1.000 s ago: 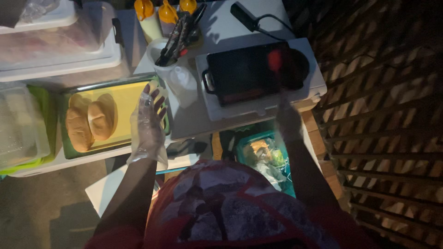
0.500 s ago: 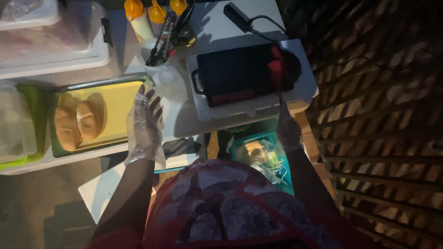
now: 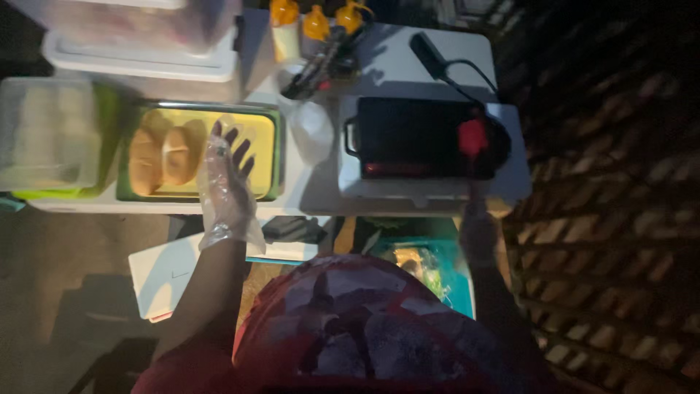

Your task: The person grills a sausage on a portable electric griddle, then toasts two buns on the same surface. They assemble the sandwich by placing the sausage inside a bun, wrap it in paper, and place it in a container. The process is repeated for a second sandwich.

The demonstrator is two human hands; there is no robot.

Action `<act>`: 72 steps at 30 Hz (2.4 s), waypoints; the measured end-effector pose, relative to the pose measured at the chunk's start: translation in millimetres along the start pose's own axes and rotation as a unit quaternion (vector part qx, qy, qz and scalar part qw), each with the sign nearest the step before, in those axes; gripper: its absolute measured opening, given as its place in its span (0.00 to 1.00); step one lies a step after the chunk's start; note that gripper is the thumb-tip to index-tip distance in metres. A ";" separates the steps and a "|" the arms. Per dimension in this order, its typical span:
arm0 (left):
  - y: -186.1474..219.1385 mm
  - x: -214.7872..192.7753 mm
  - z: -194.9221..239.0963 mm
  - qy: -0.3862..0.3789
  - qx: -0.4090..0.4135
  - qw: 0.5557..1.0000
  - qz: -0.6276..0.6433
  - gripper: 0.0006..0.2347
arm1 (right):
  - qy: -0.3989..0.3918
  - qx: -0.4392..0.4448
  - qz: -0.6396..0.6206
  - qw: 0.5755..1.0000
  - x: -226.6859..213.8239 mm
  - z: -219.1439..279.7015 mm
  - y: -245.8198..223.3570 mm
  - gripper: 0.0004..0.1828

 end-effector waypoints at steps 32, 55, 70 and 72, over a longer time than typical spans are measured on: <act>-82.3 -203.9 -143.3 -0.072 -0.063 0.487 -0.868 0.28 | -0.063 -0.368 0.163 0.913 -62.1 -353.1 -400.7 0.23; 103.7 12.3 -36.1 -0.213 -0.197 0.940 0.178 0.36 | -0.269 -0.034 -0.779 0.566 -86.5 -124.4 -418.7 0.47; 108.0 8.1 -20.0 -0.373 -0.096 0.921 0.054 0.31 | -0.284 -0.052 -0.754 0.590 -80.0 -95.2 -381.0 0.47; 105.5 9.0 -17.6 -0.387 -0.101 0.911 0.101 0.31 | -0.274 -0.079 -0.783 0.553 -89.0 -97.5 -377.6 0.45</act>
Point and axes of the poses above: each hand's wrist, its own z-axis away from the middle knuckle, its own x-axis out of the palm, y = z × x, the point moved 1 cm from there along -z, towards the middle knuckle, and after that the axes turned 4 degrees about z, right-handed, at the moved point
